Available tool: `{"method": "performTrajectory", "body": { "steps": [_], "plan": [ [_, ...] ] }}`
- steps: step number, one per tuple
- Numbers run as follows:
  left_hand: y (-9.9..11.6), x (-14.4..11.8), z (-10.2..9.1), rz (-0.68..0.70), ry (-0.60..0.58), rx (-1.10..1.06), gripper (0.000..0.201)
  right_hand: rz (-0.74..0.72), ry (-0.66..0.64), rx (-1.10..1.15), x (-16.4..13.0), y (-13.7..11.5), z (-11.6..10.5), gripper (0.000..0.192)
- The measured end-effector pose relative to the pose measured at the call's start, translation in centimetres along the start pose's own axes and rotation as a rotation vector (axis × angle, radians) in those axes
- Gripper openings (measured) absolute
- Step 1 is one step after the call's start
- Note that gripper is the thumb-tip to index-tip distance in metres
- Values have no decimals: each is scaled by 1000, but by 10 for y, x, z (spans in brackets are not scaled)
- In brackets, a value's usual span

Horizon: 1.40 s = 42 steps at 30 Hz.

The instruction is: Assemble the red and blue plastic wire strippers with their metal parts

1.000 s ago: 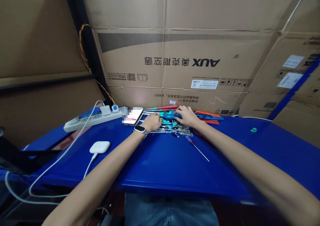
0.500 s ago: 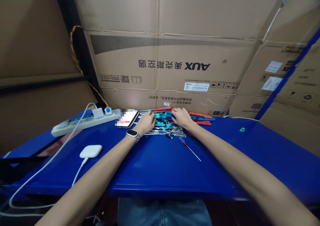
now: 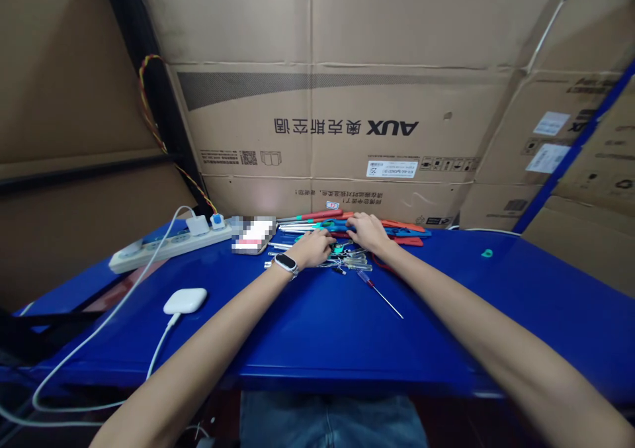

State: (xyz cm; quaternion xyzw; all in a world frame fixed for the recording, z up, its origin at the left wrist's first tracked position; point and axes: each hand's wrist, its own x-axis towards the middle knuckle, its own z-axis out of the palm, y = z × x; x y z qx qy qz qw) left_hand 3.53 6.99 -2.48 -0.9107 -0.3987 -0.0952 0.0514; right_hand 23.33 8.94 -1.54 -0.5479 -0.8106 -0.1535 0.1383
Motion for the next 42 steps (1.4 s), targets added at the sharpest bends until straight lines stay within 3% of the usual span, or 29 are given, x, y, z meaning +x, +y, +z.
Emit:
{"method": "performTrajectory", "body": {
  "steps": [5,12,17,22,29,33,38,42],
  "plan": [
    [3,-18,-4,-25,32,-38,42,-20,13,17,2,-11,4,17],
    [-8,-29,-4,-89,51,-77,42,-76,-21,23,-9,-21,2,29],
    [-8,-32,-8,-129,41,-87,43,-23,-31,56,-18,-24,-1,32],
    [-7,-29,-9,-173,39,-68,39,28,0,148,-23,-21,-6,35],
    [-8,-24,-4,-131,70,-84,39,89,66,268,-43,-2,-14,28],
    [3,-10,-7,-64,110,-83,36,159,96,310,-62,25,-16,26],
    [34,22,-9,38,106,-77,33,248,110,296,-84,61,-15,24],
    [61,48,-7,77,103,-74,30,285,75,276,-97,68,-18,19]
  ]
}}
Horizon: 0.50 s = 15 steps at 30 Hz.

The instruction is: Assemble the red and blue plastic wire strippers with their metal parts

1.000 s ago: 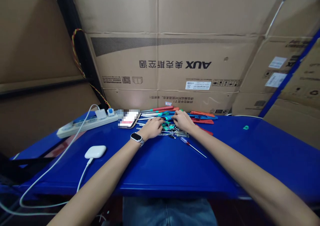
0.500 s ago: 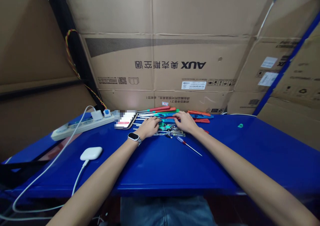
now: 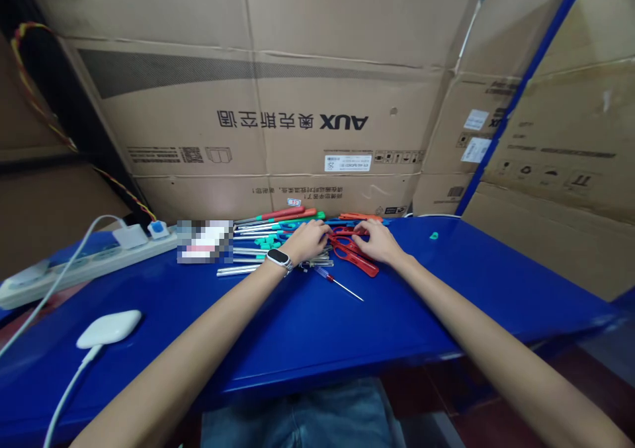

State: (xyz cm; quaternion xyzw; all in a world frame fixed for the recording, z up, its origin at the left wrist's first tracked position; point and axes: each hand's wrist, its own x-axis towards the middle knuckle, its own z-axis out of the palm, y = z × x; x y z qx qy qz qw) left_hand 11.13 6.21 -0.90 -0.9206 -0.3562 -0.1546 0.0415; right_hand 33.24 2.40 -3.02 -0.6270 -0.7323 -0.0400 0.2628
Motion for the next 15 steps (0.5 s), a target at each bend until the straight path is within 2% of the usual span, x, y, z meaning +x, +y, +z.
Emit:
{"method": "performTrajectory", "body": {
  "steps": [4,7,11,15],
  "plan": [
    [11,16,6,7,-49,-6,32,59,-124,-42,-10,-6,-2,35],
    [9,21,10,9,-75,-22,29,120,-206,1,-12,-8,2,28],
    [5,18,11,15,-80,-37,24,145,-196,99,-11,-2,11,25],
    [4,10,8,24,-71,-73,23,81,-158,129,-14,0,13,28]
  ]
}}
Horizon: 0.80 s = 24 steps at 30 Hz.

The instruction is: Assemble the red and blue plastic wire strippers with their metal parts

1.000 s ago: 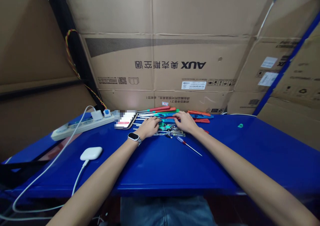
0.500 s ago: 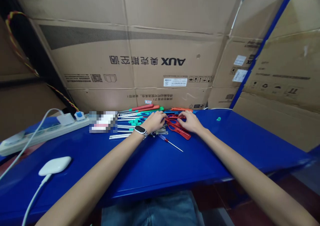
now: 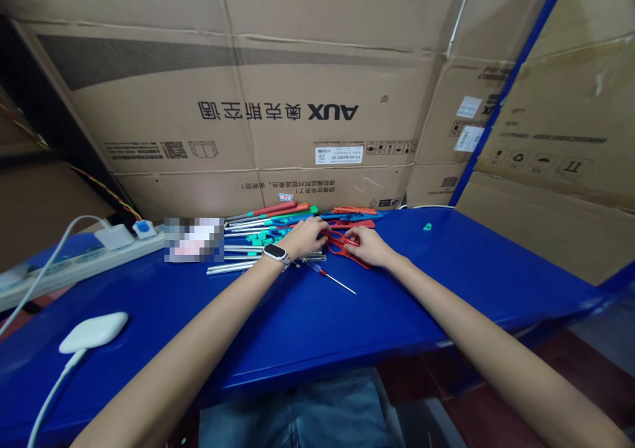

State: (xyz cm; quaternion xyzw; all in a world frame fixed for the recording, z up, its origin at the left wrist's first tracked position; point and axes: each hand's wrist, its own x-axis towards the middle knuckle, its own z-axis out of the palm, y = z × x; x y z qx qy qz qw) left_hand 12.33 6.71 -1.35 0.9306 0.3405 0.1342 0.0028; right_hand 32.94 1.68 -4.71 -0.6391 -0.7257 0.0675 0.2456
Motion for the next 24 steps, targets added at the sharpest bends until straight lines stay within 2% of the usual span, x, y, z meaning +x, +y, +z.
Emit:
{"method": "performTrajectory", "body": {
  "steps": [7,11,13,15,17,19,22,24],
  "plan": [
    [0,-6,-1,57,57,-59,30,-96,131,110,-10,-7,-8,33],
    [0,-8,-4,90,124,-85,43,-249,187,203,-14,-13,-12,29],
    [0,-12,-8,108,112,-103,43,-319,199,231,-16,-17,-12,29],
    [-1,-18,-12,133,94,-133,39,-351,198,261,-19,-21,-11,37],
    [-5,-27,-15,133,104,-163,36,-327,194,280,-23,-22,-10,49],
    [-9,-38,-18,93,132,-181,36,-231,174,239,-26,-20,-9,57],
    [-16,-57,-23,69,139,-220,34,-85,70,67,-28,-15,-8,44],
    [-20,-72,-27,49,130,-212,32,-59,-1,3,-27,-14,-7,29]
  ]
}}
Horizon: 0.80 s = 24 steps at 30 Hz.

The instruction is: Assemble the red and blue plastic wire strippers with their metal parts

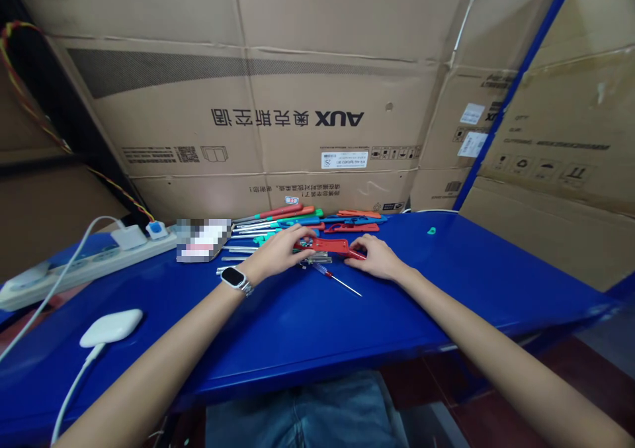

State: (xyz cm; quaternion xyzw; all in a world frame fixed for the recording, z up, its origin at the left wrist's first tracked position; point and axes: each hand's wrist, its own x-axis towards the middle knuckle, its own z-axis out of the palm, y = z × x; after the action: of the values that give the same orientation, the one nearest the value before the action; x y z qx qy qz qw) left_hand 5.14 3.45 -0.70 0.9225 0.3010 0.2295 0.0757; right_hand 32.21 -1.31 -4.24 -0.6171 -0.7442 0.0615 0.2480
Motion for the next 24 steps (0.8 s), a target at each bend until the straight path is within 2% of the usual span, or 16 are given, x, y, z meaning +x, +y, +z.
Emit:
{"method": "performTrajectory", "body": {
  "steps": [3,7,10,12,14,19,21,24],
  "plan": [
    [0,-24,-9,-37,-14,-15,31,12,-16,49,5,-2,2,16],
    [3,-53,-13,-68,-69,-62,32,29,87,213,14,-15,8,18],
    [6,-66,-11,-80,-142,-52,30,-68,155,288,21,-33,12,24],
    [8,-71,-11,-67,-151,-22,30,-167,137,301,26,-48,16,24],
    [8,-75,-14,-34,-98,5,31,-252,99,316,30,-64,21,24],
    [3,-83,-32,-12,219,107,29,-396,27,340,37,-95,35,27],
    [-2,-84,-36,-29,222,148,39,-432,-4,337,38,-104,41,28],
    [-11,-86,-35,-91,101,146,45,-470,-2,368,37,-116,48,32]
  ]
}}
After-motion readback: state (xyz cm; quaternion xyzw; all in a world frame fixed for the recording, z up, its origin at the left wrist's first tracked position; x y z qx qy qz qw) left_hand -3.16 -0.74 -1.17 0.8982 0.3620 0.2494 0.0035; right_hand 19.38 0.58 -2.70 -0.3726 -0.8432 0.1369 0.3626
